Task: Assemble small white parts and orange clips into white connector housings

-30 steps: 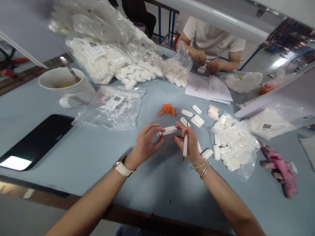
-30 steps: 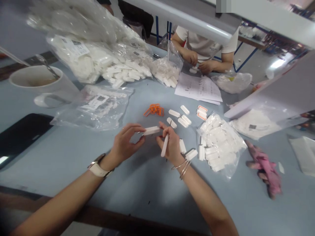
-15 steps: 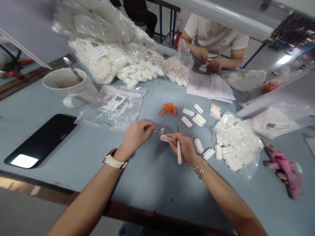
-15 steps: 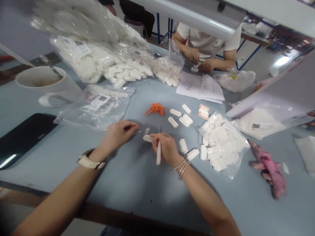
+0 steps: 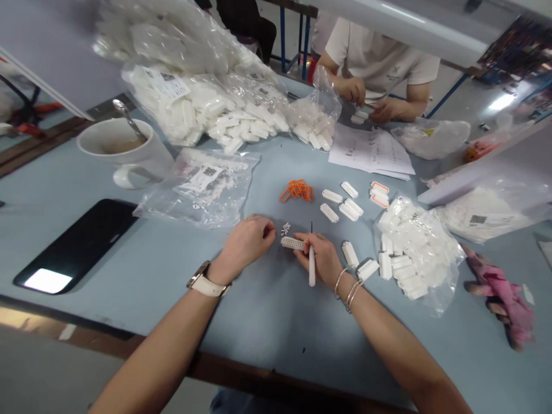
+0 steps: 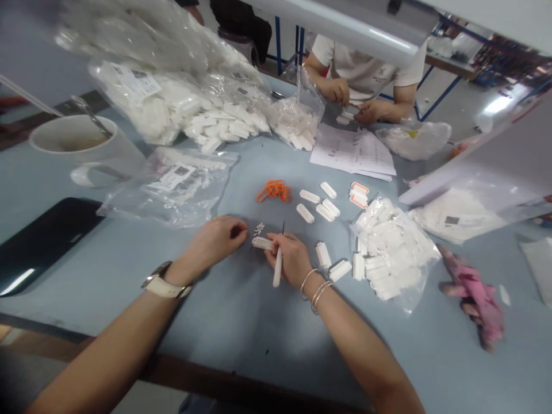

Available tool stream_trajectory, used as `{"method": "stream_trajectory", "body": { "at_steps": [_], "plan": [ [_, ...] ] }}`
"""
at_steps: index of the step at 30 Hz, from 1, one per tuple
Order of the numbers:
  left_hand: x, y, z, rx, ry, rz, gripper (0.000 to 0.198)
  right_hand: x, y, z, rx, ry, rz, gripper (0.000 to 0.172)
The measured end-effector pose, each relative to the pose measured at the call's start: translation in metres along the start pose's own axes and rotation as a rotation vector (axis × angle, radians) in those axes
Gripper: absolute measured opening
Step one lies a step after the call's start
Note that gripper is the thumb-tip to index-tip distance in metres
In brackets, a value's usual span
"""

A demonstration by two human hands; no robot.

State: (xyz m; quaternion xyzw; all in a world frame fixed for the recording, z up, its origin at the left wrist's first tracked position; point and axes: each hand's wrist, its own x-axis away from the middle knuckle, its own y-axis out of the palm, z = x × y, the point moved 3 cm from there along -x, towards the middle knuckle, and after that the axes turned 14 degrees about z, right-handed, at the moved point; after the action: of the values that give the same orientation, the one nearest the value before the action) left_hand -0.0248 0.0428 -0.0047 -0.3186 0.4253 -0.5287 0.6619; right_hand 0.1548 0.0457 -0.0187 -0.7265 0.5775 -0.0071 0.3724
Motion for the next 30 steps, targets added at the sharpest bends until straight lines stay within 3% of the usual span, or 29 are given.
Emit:
{"method": "stream_trajectory", "body": {
  "at_steps": [6,11,17,30],
  "plan": [
    [-0.002,-0.008,0.005,0.425,-0.166,-0.053,0.020,0.000,-0.001,-0.002,0.018,-0.019,0.023,0.014],
    [0.000,-0.003,0.009,0.692,-0.126,-0.124,0.017,-0.001,-0.002,-0.004,0.015,-0.040,0.057,0.016],
    [0.003,0.009,0.007,0.661,-0.075,-0.105,0.015,0.001,0.000,-0.002,0.038,-0.085,0.050,0.016],
    [0.003,0.006,0.013,0.547,0.000,-0.066,0.015,0.000,-0.001,-0.004,0.012,-0.090,0.047,0.014]
  ]
}}
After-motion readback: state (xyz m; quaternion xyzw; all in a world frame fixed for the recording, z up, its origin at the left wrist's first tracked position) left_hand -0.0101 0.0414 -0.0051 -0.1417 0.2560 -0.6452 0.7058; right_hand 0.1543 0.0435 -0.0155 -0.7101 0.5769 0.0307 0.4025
